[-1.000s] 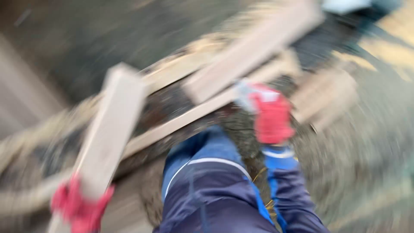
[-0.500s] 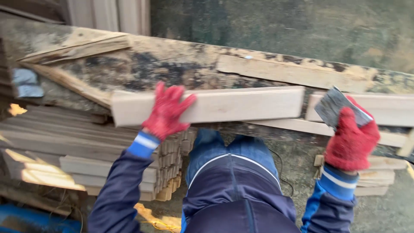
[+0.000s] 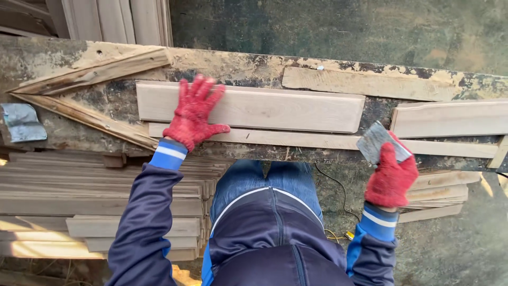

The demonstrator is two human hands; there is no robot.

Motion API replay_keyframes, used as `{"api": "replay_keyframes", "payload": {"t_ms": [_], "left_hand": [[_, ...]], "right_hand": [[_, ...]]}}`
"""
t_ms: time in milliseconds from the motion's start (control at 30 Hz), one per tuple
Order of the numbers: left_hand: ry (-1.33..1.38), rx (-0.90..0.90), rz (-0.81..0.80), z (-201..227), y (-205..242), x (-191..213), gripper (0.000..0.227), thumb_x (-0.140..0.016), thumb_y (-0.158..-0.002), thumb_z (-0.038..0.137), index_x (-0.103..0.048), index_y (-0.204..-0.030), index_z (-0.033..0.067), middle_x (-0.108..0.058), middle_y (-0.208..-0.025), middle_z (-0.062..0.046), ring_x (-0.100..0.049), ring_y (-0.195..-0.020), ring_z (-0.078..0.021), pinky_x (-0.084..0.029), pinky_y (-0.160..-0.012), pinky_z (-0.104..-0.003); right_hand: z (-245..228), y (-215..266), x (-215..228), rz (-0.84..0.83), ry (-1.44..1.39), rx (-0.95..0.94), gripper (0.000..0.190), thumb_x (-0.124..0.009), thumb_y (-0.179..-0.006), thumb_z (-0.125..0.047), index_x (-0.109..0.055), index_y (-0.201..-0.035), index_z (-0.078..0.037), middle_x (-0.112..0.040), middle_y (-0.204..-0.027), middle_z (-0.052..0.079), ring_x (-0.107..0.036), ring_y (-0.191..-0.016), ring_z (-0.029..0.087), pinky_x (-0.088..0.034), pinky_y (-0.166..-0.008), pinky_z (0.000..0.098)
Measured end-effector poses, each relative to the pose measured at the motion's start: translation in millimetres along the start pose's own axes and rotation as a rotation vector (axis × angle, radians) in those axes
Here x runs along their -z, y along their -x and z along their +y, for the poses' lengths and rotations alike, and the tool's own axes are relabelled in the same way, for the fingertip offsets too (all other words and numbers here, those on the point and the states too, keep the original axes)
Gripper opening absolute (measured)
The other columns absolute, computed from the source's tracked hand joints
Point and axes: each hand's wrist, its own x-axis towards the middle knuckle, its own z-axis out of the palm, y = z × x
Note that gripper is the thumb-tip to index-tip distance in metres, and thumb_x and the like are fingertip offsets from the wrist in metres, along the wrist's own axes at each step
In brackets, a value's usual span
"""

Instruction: Hand sanding wood planks using sandpaper at a workbench.

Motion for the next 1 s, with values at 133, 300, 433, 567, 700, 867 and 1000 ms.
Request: {"api": "replay_keyframes", "payload": {"t_ms": [133, 300, 433, 567, 700, 867, 1000], "left_hand": [[-0.062, 0.324, 0.184, -31, 14, 11, 0.086, -0.077, -0.094, 0.057, -0.041, -0.163, 0.0214, -0.033, -0.166, -0.018, -0.022, -0.154, -0.0410, -0.006, -0.125, -0.062], [-0.263, 1.065, -0.065, -56, 16, 8, 0.076, -0.036, -0.108, 0.062, -0.017, -0.169, 0.0204, -0.011, -0.173, -0.023, -0.001, -0.158, -0.0416, -0.002, -0.126, -0.069], [-0.249, 1.040, -0.032, -59, 18, 4, 0.073, -0.041, -0.110, 0.052, -0.018, -0.169, 0.0150, -0.013, -0.171, -0.026, -0.004, -0.157, -0.0437, -0.005, -0.126, -0.068], [-0.233, 0.995, -0.025, -54, 17, 8, 0.073, -0.043, -0.109, 0.046, -0.018, -0.168, 0.0114, -0.015, -0.170, -0.029, -0.006, -0.157, -0.0463, -0.005, -0.124, -0.068], [-0.219, 0.946, -0.029, -58, 24, 6, 0.069, -0.042, -0.111, 0.039, -0.017, -0.168, 0.0078, -0.014, -0.170, -0.032, -0.006, -0.156, -0.0491, -0.004, -0.122, -0.072], [-0.171, 0.820, -0.118, -59, 25, 30, 0.082, -0.044, -0.105, 0.046, -0.018, -0.166, -0.0016, -0.012, -0.170, -0.037, 0.001, -0.157, -0.0498, 0.007, -0.122, -0.073], [-0.144, 0.762, -0.063, -66, 26, 29, 0.079, -0.053, -0.103, 0.040, -0.022, -0.165, 0.0011, -0.015, -0.168, -0.038, -0.002, -0.155, -0.0541, 0.000, -0.121, -0.076]], "right_hand": [[-4, 6, -45, 0.016, 0.342, 0.225, 0.025, -0.072, -0.108, -0.008, -0.066, -0.131, -0.005, -0.064, -0.132, 0.026, -0.060, -0.127, 0.041, -0.054, -0.107, 0.0541], [92, -50, -69, -0.387, 1.097, 0.810, 0.043, -0.071, -0.098, -0.014, -0.066, -0.139, -0.002, -0.062, -0.144, 0.023, -0.049, -0.143, 0.039, -0.020, -0.130, 0.0514], [98, 5, -161, -0.373, 1.306, 0.962, 0.051, -0.074, -0.095, -0.019, -0.061, -0.140, -0.001, -0.060, -0.142, 0.026, -0.048, -0.141, 0.043, -0.021, -0.130, 0.0549], [100, 83, -288, -0.791, 0.867, 0.995, 0.063, -0.050, -0.105, -0.037, -0.042, -0.155, 0.001, -0.041, -0.159, 0.029, -0.030, -0.152, 0.044, -0.011, -0.132, 0.0573], [101, 108, -351, -0.946, 0.620, 1.106, 0.068, -0.045, -0.100, -0.055, -0.051, -0.148, -0.009, -0.050, -0.154, 0.021, -0.045, -0.147, 0.040, -0.025, -0.132, 0.0598], [81, 23, -200, -0.576, 1.216, 0.733, 0.081, -0.058, -0.099, -0.051, -0.036, -0.161, -0.003, -0.030, -0.166, 0.023, -0.022, -0.156, 0.039, -0.002, -0.132, 0.0491], [99, -2, -160, -0.150, 1.391, 0.564, 0.077, -0.055, -0.107, -0.042, -0.034, -0.161, 0.009, -0.028, -0.163, 0.036, -0.019, -0.155, 0.046, 0.009, -0.128, 0.0538]]}}
